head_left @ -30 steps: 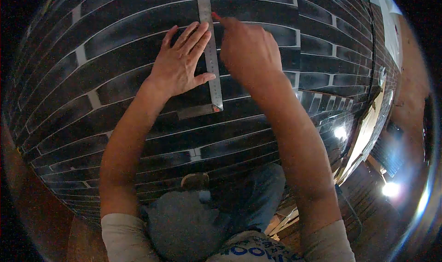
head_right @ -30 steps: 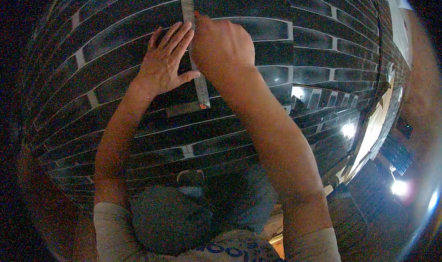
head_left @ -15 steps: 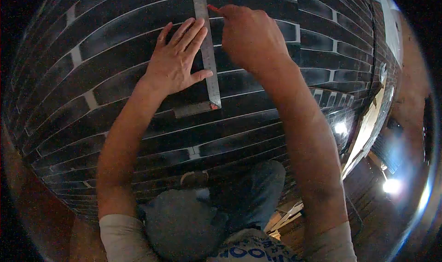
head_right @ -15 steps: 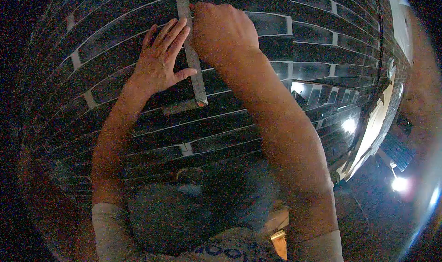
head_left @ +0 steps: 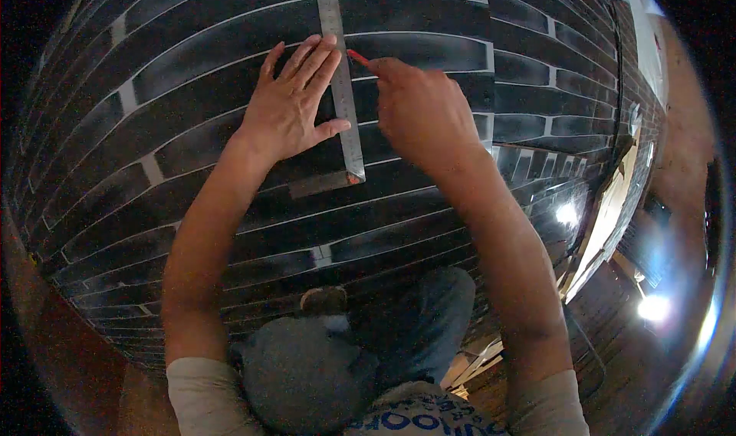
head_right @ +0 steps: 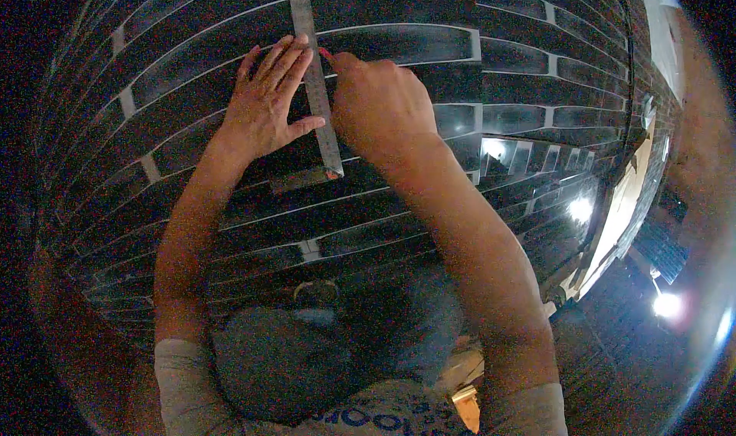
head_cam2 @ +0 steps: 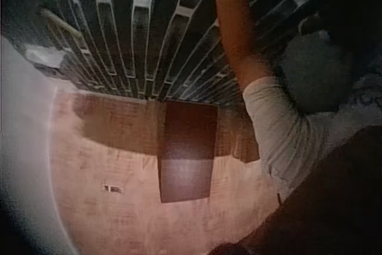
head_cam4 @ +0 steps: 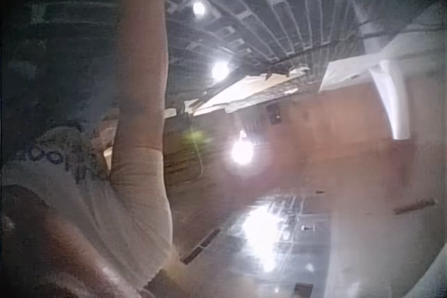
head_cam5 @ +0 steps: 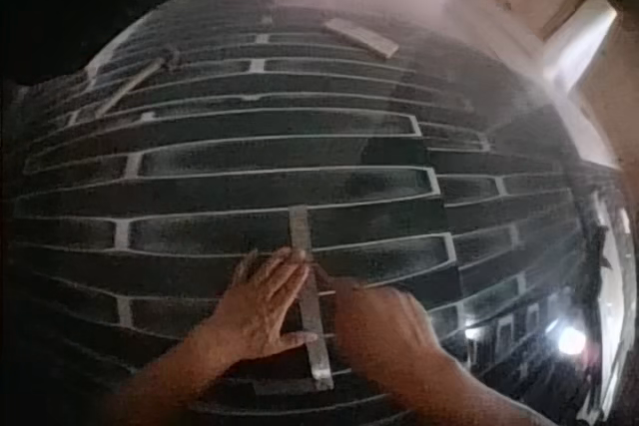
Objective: Measure and cut large insulation panels for floor or ceiling installation.
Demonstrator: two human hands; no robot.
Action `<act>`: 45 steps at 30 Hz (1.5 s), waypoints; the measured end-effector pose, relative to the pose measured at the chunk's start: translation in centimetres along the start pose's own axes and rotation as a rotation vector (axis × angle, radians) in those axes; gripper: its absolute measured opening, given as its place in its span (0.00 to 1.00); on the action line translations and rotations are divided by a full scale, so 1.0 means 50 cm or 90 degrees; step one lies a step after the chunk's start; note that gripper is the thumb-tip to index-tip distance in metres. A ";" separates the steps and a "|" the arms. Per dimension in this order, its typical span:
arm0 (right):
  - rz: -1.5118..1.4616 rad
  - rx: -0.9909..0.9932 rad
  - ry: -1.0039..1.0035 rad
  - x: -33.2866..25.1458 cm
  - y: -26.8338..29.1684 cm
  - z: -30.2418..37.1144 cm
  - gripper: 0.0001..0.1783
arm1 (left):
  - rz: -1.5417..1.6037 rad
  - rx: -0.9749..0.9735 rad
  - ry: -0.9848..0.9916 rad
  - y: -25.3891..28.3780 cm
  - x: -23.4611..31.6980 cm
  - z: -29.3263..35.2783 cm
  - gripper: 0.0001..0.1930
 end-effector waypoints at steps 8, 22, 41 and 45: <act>-0.004 0.036 0.004 0.009 -0.012 0.002 0.16 | 0.004 0.004 -0.008 0.000 -0.004 0.002 0.53; 0.041 -0.016 0.013 0.008 -0.017 0.032 0.15 | -0.045 0.018 -0.015 -0.010 0.002 -0.005 0.52; -0.275 0.232 -0.292 0.208 -0.257 0.917 0.22 | -0.023 -0.031 0.059 0.023 0.017 0.176 0.48; -0.086 0.211 -0.192 0.215 -0.269 0.867 0.20 | -0.021 -0.020 0.079 0.022 0.021 0.194 0.46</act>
Point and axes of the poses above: each hand's wrist, its own z-axis away from the middle knuckle, its own y-axis out of the back of the hand, x = y × z, the point moved 4 cm from there along -z, towards the middle knuckle, and after that the axes turned 8 degrees about y, right-handed, at the moved point
